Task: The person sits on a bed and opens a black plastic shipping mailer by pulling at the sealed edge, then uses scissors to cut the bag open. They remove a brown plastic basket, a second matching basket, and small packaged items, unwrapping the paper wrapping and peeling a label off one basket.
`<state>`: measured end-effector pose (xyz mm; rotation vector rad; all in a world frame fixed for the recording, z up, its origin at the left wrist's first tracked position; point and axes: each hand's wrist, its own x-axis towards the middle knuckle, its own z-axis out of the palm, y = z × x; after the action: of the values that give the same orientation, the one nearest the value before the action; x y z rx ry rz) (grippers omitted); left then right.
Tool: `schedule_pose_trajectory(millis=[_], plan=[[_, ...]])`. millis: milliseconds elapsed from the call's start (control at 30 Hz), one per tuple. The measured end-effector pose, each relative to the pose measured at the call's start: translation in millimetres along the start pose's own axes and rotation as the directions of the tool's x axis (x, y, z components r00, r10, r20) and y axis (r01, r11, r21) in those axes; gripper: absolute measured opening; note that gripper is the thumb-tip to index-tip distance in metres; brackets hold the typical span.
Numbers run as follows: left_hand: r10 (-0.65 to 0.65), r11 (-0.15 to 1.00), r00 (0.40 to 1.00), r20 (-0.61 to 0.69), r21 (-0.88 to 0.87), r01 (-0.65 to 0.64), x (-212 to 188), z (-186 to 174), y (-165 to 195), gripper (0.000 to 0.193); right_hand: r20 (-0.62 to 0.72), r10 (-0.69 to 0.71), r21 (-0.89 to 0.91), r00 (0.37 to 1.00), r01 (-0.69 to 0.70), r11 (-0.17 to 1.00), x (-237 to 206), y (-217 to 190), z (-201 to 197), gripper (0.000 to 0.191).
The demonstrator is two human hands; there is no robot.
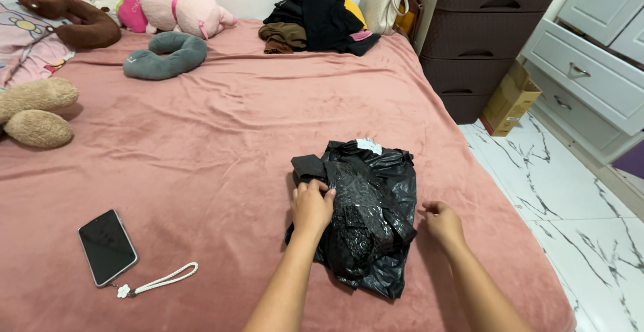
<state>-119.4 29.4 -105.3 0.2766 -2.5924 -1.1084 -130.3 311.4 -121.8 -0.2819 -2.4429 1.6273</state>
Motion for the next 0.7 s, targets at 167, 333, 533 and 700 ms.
schedule_pose_trajectory(millis=[167, 333, 533, 700], plan=[[-0.046, 0.998, 0.998, 0.052, -0.030, 0.048, 13.5, 1.5, 8.5, 0.032, 0.065, -0.071, -0.386, 0.995, 0.091, 0.918, 4.6, -24.0, 15.6, 0.031], [-0.075, 0.968, 0.991, 0.111, -0.230, 0.099, 25.2, 4.0, 2.8, 0.031, 0.076, -0.289, -0.576, 0.954, 0.278, 0.769, 12.5, -29.0, 31.7, 0.046], [-0.117, 0.974, 0.978, 0.173, -0.173, 0.147, 12.8, -9.8, -14.2, 0.030, 0.215, -0.271, -0.728, 0.938, 0.339, 0.596, 29.4, -23.8, 44.8, 0.045], [0.034, 0.999, 0.999, -0.030, -0.002, -0.034, -6.5, -33.4, 8.8, 0.027, 0.209, -0.203, -0.799, 0.957, 0.286, 0.528, 34.7, -25.2, 50.2, 0.036]])
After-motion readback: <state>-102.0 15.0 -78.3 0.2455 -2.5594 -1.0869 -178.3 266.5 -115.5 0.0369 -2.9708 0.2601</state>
